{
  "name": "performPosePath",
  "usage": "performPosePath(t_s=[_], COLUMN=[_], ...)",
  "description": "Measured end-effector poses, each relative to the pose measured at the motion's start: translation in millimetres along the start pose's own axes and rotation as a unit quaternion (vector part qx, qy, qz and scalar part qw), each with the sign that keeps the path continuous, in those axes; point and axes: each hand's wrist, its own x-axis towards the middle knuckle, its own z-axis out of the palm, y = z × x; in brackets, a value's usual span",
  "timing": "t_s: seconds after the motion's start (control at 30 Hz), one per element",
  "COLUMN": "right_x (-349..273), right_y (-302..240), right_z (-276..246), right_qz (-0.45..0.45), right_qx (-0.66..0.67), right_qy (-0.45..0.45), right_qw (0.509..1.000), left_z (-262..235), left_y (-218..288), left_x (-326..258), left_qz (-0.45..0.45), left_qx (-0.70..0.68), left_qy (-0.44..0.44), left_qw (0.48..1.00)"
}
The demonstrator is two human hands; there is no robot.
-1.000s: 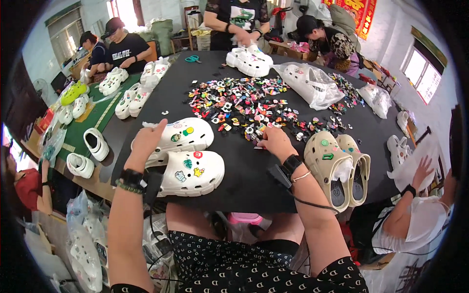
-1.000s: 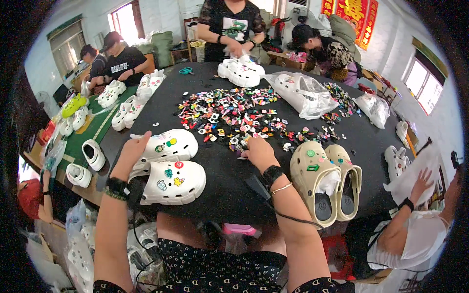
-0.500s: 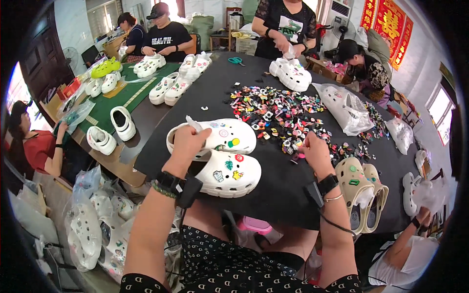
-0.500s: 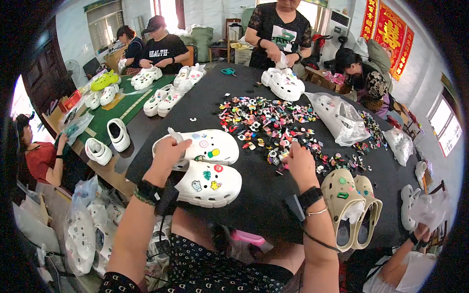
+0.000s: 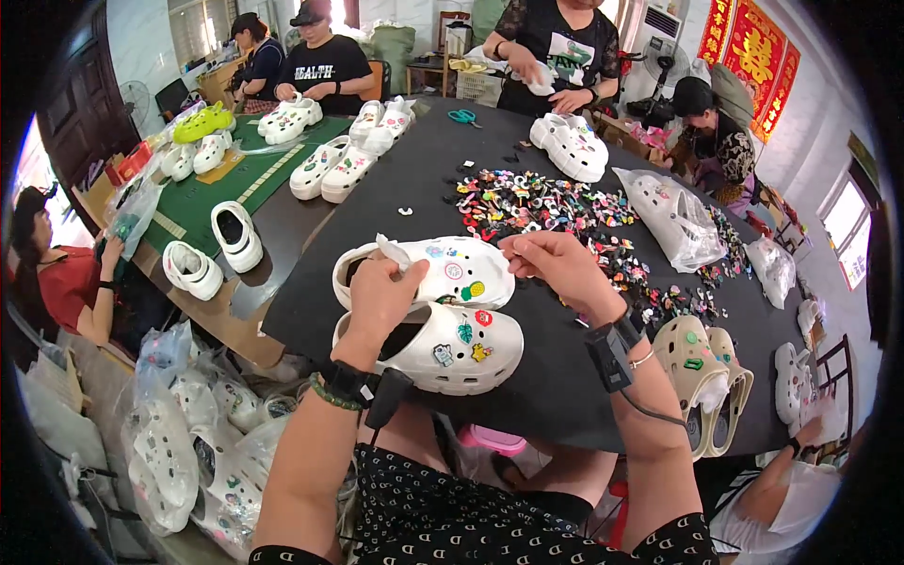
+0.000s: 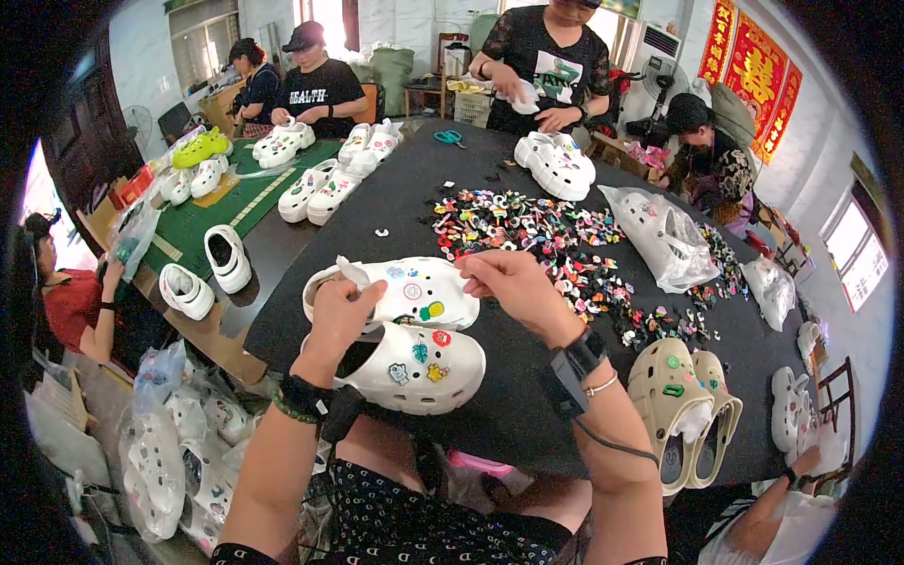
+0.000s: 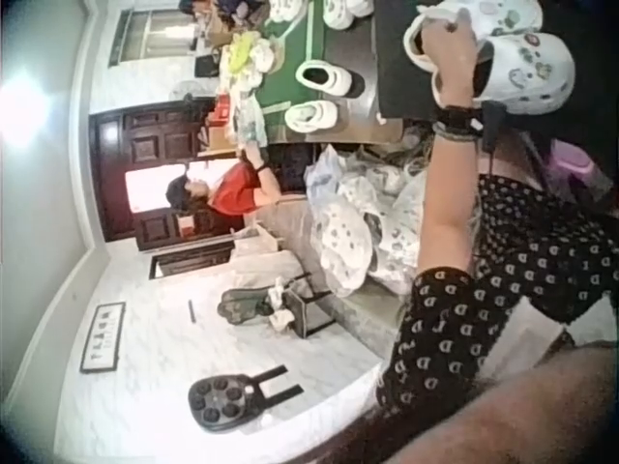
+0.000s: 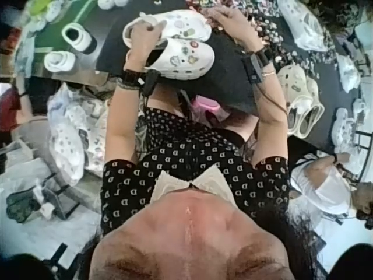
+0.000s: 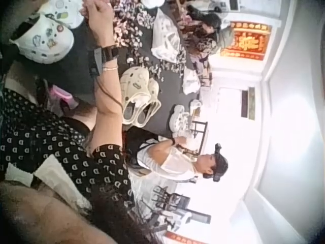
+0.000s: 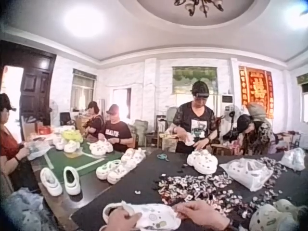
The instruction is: Attaching decorative plastic charms to rubber clogs in a workshop environment.
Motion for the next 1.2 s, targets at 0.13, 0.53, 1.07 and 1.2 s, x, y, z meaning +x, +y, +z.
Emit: performPosePath(t_s=[0.13, 0.53, 1.07, 1.2], right_x=[13, 20, 32, 44], right_y=[1, 3, 10, 9], right_z=[13, 38, 36, 34], right_qz=[-0.067, -0.087, -0.095, -0.133], right_qx=[-0.077, -0.182, -0.233, -0.284], right_qy=[-0.008, -0.023, -0.027, -0.047], right_qw=[0.995, 0.979, 0.967, 0.948], left_z=[0, 5, 5, 7], left_y=[2, -5, -3, -11], left_x=[1, 2, 1, 2], left_qz=[-0.015, 0.064, 0.05, 0.079], left_qx=[0.006, -0.008, 0.0, 0.038], left_qy=[-0.012, 0.032, 0.03, 0.049], left_qw=[1.0, 0.997, 0.998, 0.995])
